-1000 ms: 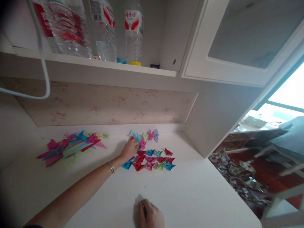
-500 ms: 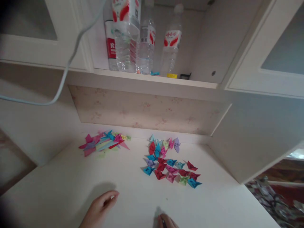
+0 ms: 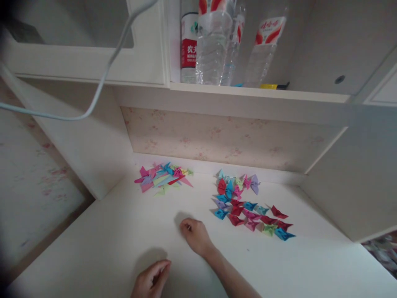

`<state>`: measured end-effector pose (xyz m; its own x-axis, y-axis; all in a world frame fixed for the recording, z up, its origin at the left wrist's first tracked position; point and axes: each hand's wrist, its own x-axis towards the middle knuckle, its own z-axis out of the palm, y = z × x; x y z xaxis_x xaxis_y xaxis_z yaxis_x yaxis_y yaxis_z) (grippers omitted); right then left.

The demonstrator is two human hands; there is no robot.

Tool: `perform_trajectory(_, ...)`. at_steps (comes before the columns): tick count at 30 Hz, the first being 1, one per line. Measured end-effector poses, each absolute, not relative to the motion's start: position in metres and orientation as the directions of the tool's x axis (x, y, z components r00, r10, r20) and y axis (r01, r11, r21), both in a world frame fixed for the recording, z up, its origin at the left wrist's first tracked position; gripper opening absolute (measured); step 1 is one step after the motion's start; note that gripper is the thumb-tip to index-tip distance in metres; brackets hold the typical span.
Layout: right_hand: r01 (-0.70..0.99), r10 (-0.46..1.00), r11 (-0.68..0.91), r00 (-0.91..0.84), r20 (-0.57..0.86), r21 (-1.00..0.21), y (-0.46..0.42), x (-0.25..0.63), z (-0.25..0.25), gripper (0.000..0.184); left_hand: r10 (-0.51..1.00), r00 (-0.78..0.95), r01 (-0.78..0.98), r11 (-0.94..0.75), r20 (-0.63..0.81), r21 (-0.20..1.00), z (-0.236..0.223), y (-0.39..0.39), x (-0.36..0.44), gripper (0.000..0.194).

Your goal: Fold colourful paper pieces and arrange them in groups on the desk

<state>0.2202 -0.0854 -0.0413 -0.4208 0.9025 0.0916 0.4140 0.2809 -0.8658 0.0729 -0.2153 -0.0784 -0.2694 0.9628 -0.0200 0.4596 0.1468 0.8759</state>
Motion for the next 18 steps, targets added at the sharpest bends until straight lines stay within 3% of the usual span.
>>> perform_trajectory(4,0.435,0.909,0.254,-0.414,0.059,-0.864,-0.057,0.188,-0.048,0.026,0.956,-0.287,0.451,0.074,0.066,0.889,-0.091,-0.222,0.073,0.055)
perform_trajectory(11,0.589,0.890,0.300,-0.455,-0.001,-0.750,-0.008,0.161,-0.052,0.022,0.952,-0.235,0.524,-0.046,0.196,0.851,-0.097,-0.223,0.072,0.052)
perform_trajectory(18,0.736,0.884,0.380,-0.468,-0.016,-0.560,0.046,0.130,-0.026,0.024,0.917,-0.199,0.575,-0.177,0.347,0.799,-0.108,-0.217,0.069,0.044)
